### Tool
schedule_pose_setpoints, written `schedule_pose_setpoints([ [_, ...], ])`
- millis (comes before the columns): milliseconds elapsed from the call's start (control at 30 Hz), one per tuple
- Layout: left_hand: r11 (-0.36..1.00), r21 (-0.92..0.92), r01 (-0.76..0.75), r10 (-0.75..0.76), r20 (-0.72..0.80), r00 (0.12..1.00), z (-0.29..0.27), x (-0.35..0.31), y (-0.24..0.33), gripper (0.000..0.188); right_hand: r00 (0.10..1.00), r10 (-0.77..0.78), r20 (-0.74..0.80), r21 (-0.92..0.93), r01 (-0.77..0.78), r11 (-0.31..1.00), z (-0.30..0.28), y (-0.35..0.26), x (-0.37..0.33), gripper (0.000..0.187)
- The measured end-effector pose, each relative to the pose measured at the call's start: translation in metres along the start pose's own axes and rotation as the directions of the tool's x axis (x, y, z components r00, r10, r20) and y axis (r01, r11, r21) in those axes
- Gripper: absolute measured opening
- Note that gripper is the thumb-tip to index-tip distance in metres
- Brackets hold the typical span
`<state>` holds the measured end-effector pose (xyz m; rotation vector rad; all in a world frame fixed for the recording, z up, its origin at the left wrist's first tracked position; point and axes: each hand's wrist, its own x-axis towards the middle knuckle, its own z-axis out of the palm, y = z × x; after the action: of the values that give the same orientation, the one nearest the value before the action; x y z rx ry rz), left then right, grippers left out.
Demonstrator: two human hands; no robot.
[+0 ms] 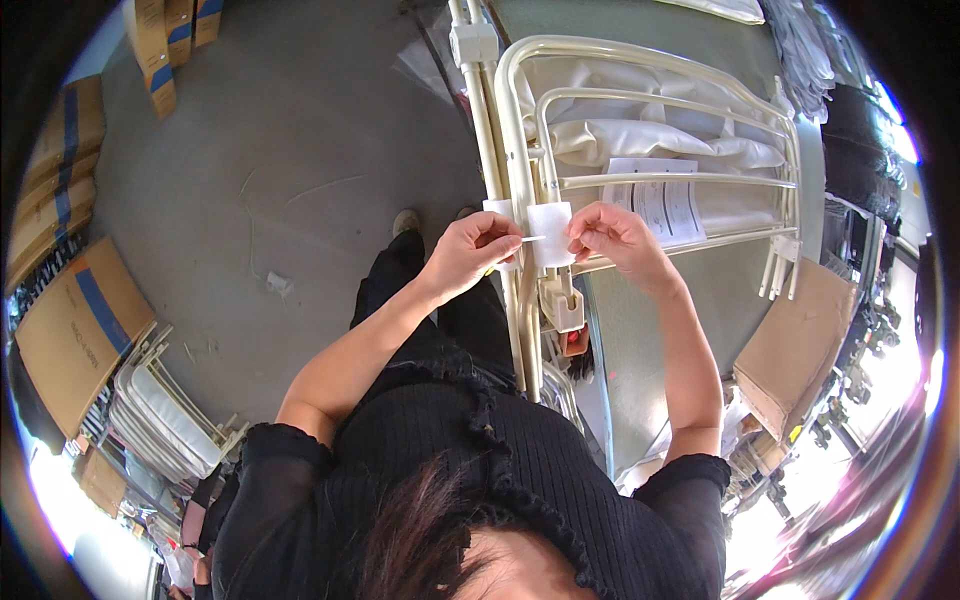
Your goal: The person unpacks a metal frame from a cardboard box, removes plastic wrapping, and places the frame on a table. They then handle small parts and a plastic bag, placing items into the bag and sealing it. The person works in a warehouse-like setting with stacked boxes and furniture parts.
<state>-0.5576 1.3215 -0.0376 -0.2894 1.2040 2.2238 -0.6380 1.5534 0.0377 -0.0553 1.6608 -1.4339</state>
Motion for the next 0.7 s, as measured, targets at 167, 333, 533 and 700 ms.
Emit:
schedule_pose_setpoints([
  [167,0.998,-0.057,0.007,-0.008,-0.026,1.000,0.006,0.000,-0.001,0.013,1.000,0.002,0.018,0.033,-0.003,0.999,0.012,-0.001,0.005,0.013],
  [333,0.998,-0.066,0.016,-0.019,-0.051,0.999,0.011,0.002,-0.004,0.013,0.997,0.064,0.031,-0.031,-0.063,0.998,0.011,0.003,0.010,0.012],
  [533,1.000,-0.015,-0.008,0.007,-0.065,0.998,0.013,0.003,-0.005,0.013,0.997,0.069,0.027,0.011,-0.069,0.998,0.012,0.000,0.013,0.008],
  [700,1.000,0.011,-0.018,0.019,-0.052,0.998,0.012,0.002,-0.007,0.013,0.992,0.100,0.078,0.011,-0.101,0.995,0.007,-0.004,0.015,0.008],
])
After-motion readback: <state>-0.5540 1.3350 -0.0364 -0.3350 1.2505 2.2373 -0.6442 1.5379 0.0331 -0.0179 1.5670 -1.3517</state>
